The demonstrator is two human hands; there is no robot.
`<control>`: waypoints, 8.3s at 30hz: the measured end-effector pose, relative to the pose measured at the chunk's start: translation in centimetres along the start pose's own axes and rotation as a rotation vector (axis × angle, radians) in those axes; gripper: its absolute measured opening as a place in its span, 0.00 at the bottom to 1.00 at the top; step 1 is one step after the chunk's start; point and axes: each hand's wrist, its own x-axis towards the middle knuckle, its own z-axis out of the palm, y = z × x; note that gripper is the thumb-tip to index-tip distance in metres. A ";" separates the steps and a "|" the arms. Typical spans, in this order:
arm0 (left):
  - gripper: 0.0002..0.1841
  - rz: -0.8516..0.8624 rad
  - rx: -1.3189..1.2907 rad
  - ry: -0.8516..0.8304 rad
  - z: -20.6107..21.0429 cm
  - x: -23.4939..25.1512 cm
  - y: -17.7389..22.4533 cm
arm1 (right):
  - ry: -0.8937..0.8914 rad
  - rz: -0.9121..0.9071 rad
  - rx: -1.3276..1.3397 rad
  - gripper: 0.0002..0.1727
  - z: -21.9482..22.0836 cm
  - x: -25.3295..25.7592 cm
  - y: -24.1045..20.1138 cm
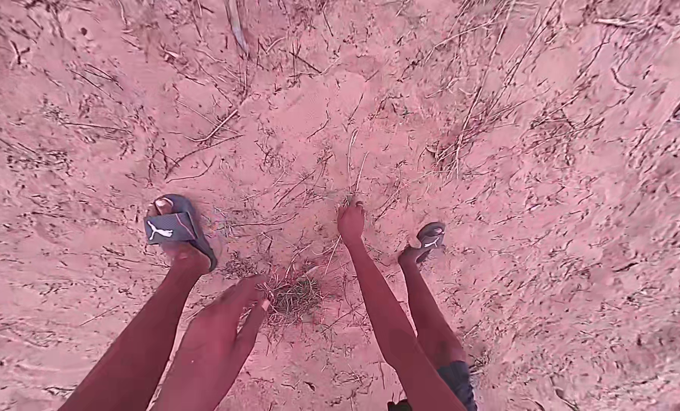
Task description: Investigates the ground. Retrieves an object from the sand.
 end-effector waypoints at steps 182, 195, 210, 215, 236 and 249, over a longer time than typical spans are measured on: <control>0.20 -0.108 -0.274 0.124 -1.2 3.7 -8.6 | -1.214 -0.616 -0.581 0.16 3.9 -13.8 3.1; 0.21 -0.102 -0.212 0.090 -1.8 3.3 -8.6 | -0.272 0.038 -0.193 0.26 6.1 0.0 -0.3; 0.21 -0.132 -0.225 0.067 -2.7 3.3 -7.9 | -0.183 -0.030 0.131 0.30 7.5 -6.1 5.5; 0.22 -0.068 -0.271 0.094 -2.0 3.2 -8.7 | -0.222 -0.036 -0.105 0.23 7.9 -0.4 0.7; 0.21 -0.123 -0.097 0.111 -3.3 3.0 -9.4 | -1.282 -0.601 -0.502 0.22 7.2 -13.8 4.5; 0.23 -0.058 -0.128 0.185 -3.5 2.7 -11.9 | -0.296 -0.183 -0.605 0.18 6.4 -0.2 4.5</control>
